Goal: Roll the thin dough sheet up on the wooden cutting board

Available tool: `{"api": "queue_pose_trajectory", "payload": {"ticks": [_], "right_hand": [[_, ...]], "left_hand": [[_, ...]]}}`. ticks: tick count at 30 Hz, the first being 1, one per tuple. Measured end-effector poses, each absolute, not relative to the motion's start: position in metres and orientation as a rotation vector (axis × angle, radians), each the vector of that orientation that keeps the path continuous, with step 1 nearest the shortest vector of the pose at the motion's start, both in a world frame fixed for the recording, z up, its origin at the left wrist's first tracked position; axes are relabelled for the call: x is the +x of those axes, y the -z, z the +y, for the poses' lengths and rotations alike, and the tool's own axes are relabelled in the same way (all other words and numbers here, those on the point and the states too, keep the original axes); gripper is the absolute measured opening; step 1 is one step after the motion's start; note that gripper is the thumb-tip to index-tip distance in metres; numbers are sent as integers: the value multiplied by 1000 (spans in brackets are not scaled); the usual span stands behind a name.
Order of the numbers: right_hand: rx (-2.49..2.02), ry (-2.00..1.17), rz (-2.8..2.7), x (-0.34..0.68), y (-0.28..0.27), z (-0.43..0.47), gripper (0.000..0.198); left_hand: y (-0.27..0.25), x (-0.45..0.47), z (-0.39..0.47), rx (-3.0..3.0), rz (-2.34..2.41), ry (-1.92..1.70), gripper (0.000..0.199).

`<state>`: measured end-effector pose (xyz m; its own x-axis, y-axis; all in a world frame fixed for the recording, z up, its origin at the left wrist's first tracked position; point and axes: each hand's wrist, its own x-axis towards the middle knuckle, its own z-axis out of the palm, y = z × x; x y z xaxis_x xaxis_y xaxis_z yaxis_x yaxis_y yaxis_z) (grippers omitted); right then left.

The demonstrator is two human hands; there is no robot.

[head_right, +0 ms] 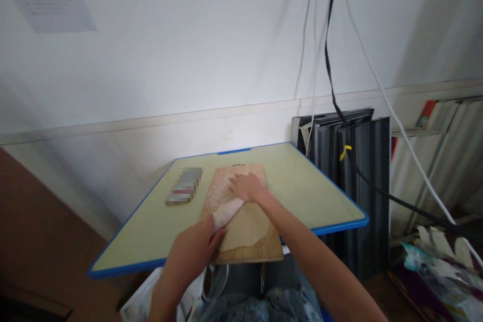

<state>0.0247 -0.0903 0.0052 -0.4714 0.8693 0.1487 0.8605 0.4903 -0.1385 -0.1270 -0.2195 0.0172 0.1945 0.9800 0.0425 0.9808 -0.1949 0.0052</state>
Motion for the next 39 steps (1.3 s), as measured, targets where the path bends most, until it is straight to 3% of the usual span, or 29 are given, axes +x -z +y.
{"api": "queue_pose_trajectory", "payload": {"ticks": [7,17,26,34,39], "right_hand": [[-1529,6,-2428,59,-1,-144,49],[-1550,-89,-2521,15,-10,-75,45],[-1541,31,-2450,70,2,-156,51],[-1584,-79,-2523,26,-9,-86,47],[-1574,-53,-2515,37,-7,-110,42]], "left_hand": [[-13,-119,-227,-2327,-2008,128,26],[-14,-123,-220,-2343,-2007,128,26],[-16,-121,-220,-2328,-2000,113,34],[-16,-116,-227,-2298,-2069,78,32],[-16,-118,-227,-2311,-2059,66,31]]}}
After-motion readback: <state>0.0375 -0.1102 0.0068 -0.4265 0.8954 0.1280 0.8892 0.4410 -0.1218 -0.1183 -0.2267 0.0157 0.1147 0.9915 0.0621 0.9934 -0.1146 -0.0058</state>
